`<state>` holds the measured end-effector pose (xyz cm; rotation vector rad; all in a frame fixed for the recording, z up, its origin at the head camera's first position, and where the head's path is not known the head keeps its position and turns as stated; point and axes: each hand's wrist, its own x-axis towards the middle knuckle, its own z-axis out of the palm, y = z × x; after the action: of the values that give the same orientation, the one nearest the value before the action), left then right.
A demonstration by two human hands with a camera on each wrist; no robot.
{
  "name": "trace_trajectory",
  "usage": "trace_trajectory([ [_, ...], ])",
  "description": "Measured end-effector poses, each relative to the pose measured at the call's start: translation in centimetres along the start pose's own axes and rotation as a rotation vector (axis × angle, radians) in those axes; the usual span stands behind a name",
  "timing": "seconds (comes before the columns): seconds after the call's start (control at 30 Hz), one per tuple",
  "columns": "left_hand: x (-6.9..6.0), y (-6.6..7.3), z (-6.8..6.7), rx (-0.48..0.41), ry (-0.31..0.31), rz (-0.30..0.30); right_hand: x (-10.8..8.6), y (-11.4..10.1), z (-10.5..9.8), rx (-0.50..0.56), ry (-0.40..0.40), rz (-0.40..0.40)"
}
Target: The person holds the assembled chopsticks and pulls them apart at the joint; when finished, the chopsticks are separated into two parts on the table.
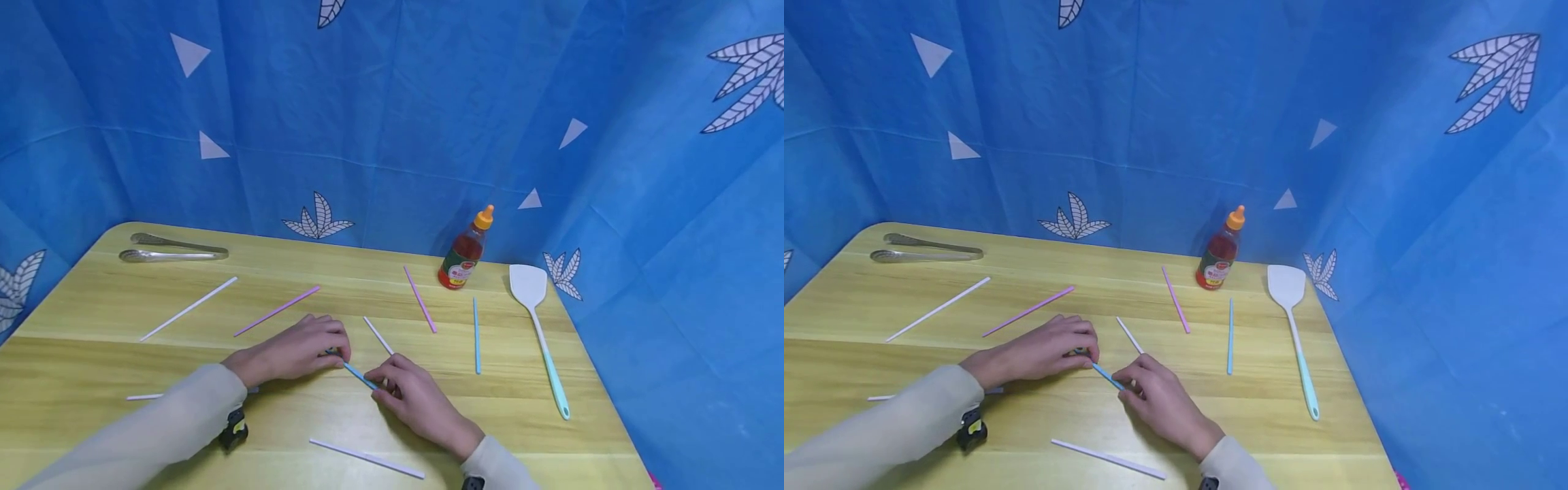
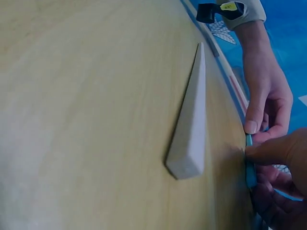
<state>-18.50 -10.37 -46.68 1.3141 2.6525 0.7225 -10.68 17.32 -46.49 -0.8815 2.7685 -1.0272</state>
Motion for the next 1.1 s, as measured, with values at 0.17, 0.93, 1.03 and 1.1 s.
trace_trajectory([
  [0.17, -0.1, 0.0, 0.1, -0.022, 0.008, -0.013, 0.2, -0.1, -0.1, -0.014, -0.005, 0.002],
  [0.93, -3.1, 4.0, -1.1, -0.108, 0.195, -0.127, 1.6, -0.8, -1.8, 0.054, 0.069, -0.050],
  [1.03, -3.1, 4.6, -0.8, -0.124, 0.238, -0.129, 1.7, -1.0, -1.5, 0.061, 0.086, -0.069],
  [1.1, -3.1, 5.0, -0.6, -0.131, 0.265, -0.128, 1.8, -1.1, -1.5, 0.060, 0.097, -0.076],
])
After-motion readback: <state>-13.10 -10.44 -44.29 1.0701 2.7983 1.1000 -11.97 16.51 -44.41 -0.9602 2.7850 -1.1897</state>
